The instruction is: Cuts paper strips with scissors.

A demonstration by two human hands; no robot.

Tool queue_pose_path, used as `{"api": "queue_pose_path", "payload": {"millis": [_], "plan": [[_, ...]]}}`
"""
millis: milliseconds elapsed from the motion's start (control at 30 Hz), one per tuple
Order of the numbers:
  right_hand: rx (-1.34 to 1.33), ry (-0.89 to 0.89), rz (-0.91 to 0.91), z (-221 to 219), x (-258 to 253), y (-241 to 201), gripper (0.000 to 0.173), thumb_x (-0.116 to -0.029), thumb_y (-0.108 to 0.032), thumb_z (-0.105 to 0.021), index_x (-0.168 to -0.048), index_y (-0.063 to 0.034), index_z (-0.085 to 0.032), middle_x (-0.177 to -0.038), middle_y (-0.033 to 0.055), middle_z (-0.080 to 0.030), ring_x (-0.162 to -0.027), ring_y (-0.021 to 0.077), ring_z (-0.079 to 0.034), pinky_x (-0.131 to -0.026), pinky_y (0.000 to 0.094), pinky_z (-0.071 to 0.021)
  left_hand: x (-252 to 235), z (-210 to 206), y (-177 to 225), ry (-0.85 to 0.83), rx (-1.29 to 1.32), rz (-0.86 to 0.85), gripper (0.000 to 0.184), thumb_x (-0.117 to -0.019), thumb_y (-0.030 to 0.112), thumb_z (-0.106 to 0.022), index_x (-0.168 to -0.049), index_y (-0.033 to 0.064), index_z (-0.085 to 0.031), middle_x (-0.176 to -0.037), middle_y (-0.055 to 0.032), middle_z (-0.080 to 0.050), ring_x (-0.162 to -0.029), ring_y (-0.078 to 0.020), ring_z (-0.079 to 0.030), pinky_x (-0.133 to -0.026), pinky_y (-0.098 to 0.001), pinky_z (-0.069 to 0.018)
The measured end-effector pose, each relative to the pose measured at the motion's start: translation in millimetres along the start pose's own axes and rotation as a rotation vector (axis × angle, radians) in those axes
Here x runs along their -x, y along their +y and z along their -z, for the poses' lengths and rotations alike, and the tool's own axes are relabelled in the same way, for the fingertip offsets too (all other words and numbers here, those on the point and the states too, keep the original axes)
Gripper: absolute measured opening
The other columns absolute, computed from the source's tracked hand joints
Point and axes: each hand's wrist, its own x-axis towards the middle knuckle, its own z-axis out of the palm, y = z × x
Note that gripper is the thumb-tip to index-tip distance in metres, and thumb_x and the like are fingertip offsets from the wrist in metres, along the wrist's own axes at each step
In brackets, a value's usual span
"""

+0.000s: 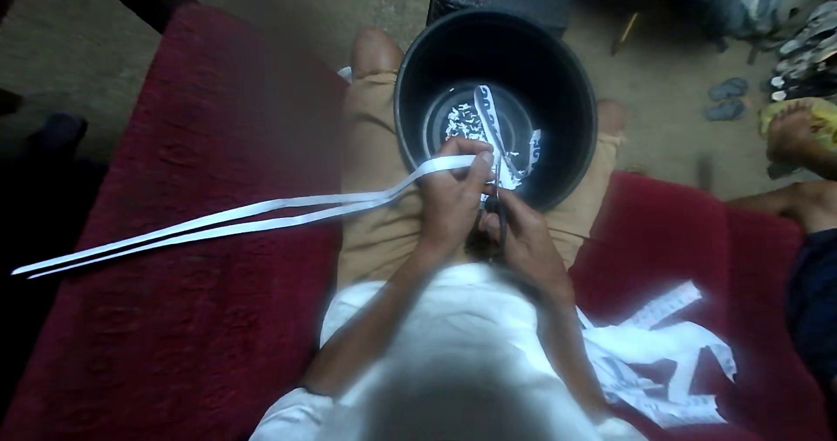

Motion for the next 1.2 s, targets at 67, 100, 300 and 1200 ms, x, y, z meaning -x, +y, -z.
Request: {"api": "queue_pose_path", "payload": {"millis": [67,100,300,1200], "plan": [[0.008,0.002,0.002,-0.3,-0.4,0.4,0.039,-0.1046,-0.029,-0.053,-0.136,-0.0056,-0.058,-0.078,0.0001,-0.061,-0.06,0.0069,-0.056,-0.054,0.0251,-0.051,-0.1,0.0,-0.8,-0.001,-0.003,-0.009,0.015,-0.1029,0.009,-0.06,-0.117,0.0055,-0.063,-0.089,-0.0055,-0.067,-0.067,-0.0105,-0.065,-0.06,-0.0229,-0.0583],[0.005,0.006,0.005,-0.4,-0.6,0.6,0.039,-0.1048,-0.029,-0.053,-0.135,-0.0054,-0.058,-0.078,0.0002,-0.061,-0.06,0.0069,-0.056,-0.054,0.025,-0.051,0.1,-0.2,-1.0,0.0,-0.005,-0.01,0.015,-0.1029,0.009,-0.06,-0.117,0.0054,-0.063,-0.088,-0.0056,-0.066,-0.067,-0.0104,-0.065,-0.06,-0.0228,-0.0581],[-0.013,0.015,-0.005,-0.3,0.0,0.8,0.037,-0.1058,-0.028,-0.052,-0.134,-0.0052,-0.059,-0.08,0.0014,-0.062,-0.061,0.0077,-0.058,-0.054,0.0251,-0.0526,0.4,-0.4,-1.2,-0.001,-0.018,-0.01,0.015,-0.1031,0.009,-0.06,-0.117,0.0054,-0.063,-0.085,-0.005,-0.066,-0.065,-0.0097,-0.064,-0.059,-0.0217,-0.057],[-0.032,-0.024,-0.033,-2.1,2.8,1.2,0.043,-0.1056,-0.036,-0.052,-0.138,-0.0085,-0.057,-0.077,-0.0003,-0.061,-0.06,0.0065,-0.055,-0.053,0.025,-0.0498,1.3,0.2,-2.9,0.011,-0.016,-0.014,0.014,-0.1032,0.011,-0.06,-0.116,0.0069,-0.064,-0.085,-0.0041,-0.064,-0.064,-0.0095,-0.061,-0.056,-0.0211,-0.0544]]}}
